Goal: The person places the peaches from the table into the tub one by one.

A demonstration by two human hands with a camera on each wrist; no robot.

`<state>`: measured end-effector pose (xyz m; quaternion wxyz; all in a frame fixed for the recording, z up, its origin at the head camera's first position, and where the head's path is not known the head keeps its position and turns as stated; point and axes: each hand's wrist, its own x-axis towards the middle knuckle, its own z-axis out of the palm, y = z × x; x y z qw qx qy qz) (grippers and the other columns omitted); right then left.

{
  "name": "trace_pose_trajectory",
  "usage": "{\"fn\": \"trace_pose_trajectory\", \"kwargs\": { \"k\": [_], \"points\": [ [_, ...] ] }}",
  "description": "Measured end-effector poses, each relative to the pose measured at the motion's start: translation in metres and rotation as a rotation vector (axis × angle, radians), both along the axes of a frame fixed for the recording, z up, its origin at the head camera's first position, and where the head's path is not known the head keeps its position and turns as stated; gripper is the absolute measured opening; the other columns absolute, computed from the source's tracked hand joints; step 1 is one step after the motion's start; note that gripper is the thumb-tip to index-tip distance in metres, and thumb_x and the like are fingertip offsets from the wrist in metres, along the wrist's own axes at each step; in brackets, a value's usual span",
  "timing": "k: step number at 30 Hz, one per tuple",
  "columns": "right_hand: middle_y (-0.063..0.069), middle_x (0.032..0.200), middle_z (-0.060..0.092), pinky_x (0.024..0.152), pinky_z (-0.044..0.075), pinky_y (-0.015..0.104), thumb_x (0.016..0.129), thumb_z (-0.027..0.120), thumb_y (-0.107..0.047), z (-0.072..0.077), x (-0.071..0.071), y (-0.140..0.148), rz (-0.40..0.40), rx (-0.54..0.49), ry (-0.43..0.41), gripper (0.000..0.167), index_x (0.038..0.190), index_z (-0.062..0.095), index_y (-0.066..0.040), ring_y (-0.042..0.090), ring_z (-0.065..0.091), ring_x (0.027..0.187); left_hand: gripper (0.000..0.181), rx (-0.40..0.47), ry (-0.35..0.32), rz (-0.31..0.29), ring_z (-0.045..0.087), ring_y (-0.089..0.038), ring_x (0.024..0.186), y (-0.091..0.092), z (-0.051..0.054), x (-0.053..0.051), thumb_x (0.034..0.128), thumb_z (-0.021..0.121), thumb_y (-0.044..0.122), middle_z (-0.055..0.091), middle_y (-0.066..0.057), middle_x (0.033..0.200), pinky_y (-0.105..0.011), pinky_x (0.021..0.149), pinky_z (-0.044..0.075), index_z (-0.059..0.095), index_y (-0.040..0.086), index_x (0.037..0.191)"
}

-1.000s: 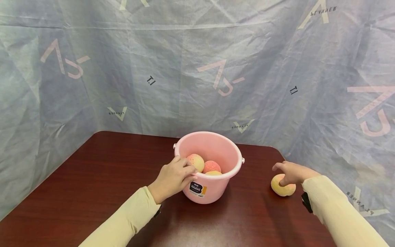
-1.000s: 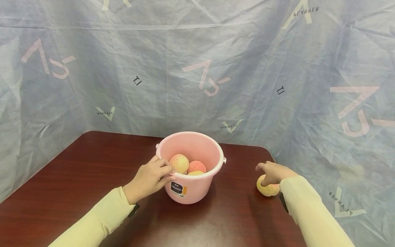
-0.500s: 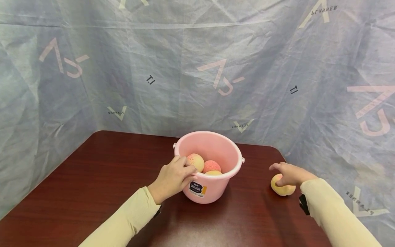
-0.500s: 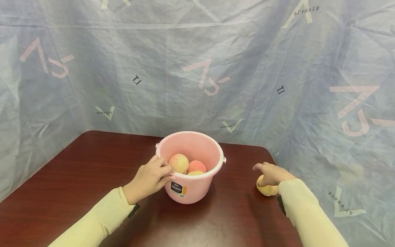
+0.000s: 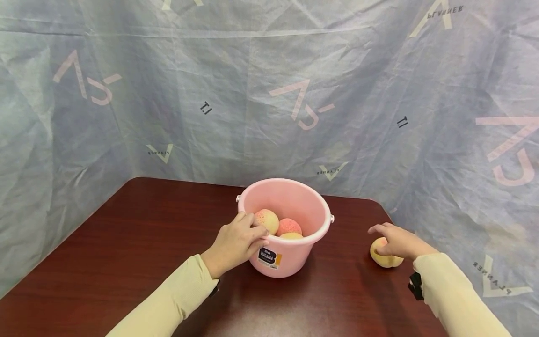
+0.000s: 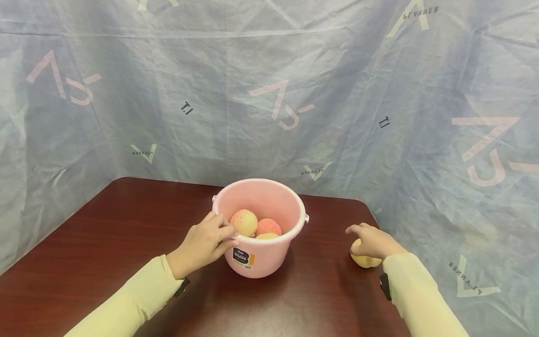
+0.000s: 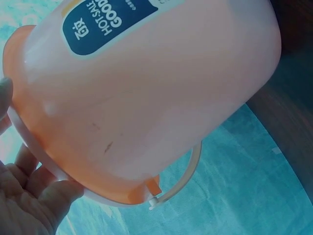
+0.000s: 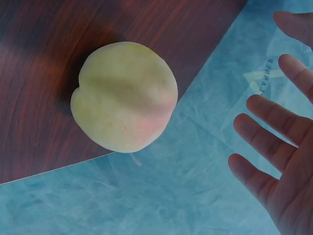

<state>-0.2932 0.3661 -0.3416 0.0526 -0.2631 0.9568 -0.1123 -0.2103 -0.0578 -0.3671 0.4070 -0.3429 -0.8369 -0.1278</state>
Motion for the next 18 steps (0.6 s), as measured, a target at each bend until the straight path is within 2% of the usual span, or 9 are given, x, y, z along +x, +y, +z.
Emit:
{"fn": "trace_pose_trajectory", "kwargs": {
  "k": [11, 18],
  "points": [
    [0.025, 0.115, 0.053, 0.069, 0.043, 0.040, 0.078, 0.070, -0.016, -0.008, 0.004, 0.019, -0.019, 0.002, 0.053, 0.043, 0.117, 0.058, -0.001, 0.033, 0.055, 0.094, 0.017, -0.012, -0.006, -0.006, 0.048, -0.019, 0.075, 0.000, 0.002, 0.000, 0.0779, 0.078, 0.029, 0.051, -0.003, 0.082, -0.029, 0.047, 0.047, 0.067, 0.018, 0.085],
    [0.024, 0.111, 0.053, 0.072, 0.044, 0.042, 0.073, 0.072, -0.013, -0.019, 0.002, 0.029, -0.045, -0.018, 0.077, 0.048, 0.116, 0.057, 0.004, 0.033, 0.055, 0.092, 0.016, 0.000, -0.024, 0.003, 0.049, -0.019, 0.075, 0.001, 0.001, 0.002, 0.0788, 0.077, 0.029, 0.052, -0.003, 0.083, -0.030, 0.048, 0.048, 0.068, 0.019, 0.085]
  ]
}}
